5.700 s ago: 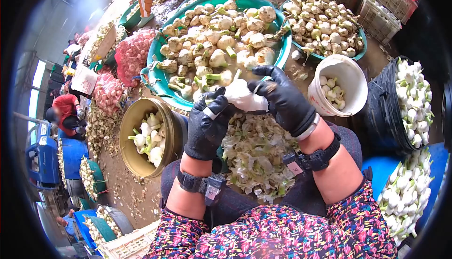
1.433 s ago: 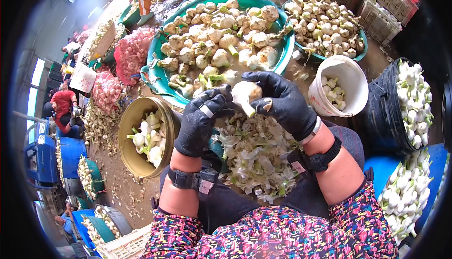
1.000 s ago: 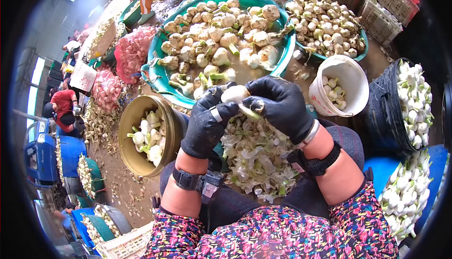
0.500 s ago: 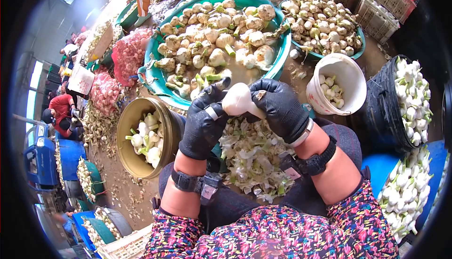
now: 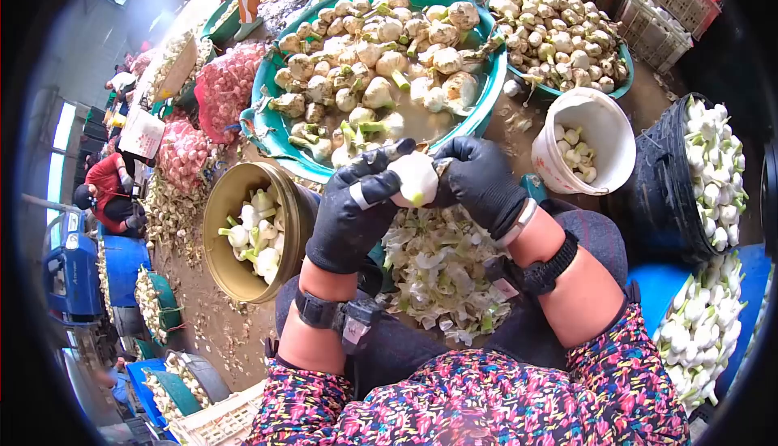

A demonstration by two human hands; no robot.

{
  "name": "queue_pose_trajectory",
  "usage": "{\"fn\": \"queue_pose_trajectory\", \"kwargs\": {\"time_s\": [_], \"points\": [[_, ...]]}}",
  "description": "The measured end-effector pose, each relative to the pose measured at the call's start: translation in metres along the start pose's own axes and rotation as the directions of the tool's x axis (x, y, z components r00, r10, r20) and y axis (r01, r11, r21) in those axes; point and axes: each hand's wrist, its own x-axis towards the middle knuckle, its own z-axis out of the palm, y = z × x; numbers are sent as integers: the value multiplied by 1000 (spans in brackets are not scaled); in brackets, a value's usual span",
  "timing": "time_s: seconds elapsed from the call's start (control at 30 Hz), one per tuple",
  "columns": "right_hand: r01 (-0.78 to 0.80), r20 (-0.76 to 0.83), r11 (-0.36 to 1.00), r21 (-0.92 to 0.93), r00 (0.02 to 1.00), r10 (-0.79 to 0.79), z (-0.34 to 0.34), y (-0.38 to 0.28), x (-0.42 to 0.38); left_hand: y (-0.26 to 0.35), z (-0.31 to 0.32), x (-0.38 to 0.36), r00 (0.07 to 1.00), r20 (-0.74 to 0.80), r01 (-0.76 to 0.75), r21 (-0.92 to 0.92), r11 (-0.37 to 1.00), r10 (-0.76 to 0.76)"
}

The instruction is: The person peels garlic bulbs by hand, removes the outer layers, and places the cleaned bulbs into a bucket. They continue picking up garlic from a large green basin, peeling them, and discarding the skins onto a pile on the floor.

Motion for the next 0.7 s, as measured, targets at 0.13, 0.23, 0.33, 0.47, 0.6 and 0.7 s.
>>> {"fn": "queue_pose_trajectory", "kwargs": {"time_s": [0.13, 0.23, 0.33, 0.47, 0.6, 0.7], "points": [[-272, 121, 925, 265, 961, 248, 2, -6, -4, 7, 1, 0, 971, -23, 144, -735, 662, -236], [-309, 70, 910, 277, 951, 302, -4, -8, -3, -5, -16, -2, 954, -44, 108, -872, 477, -296], [68, 80, 776, -627, 997, -22, -7, 1, 4, -15, -17, 4, 985, -163, -59, -48, 997, 50], [97, 82, 876, -472, 994, -66, -8, 2, 7, -16, -25, 0, 926, -304, -120, 326, 938, 224], [280, 199, 935, -219, 951, -238, -5, -9, 12, -19, -28, 8, 983, -161, 18, -409, 912, -91], [232, 32, 944, -234, 972, -231, 12, -2, 7, -13, -2, 10, 986, -111, 65, -454, 889, -129]]}}
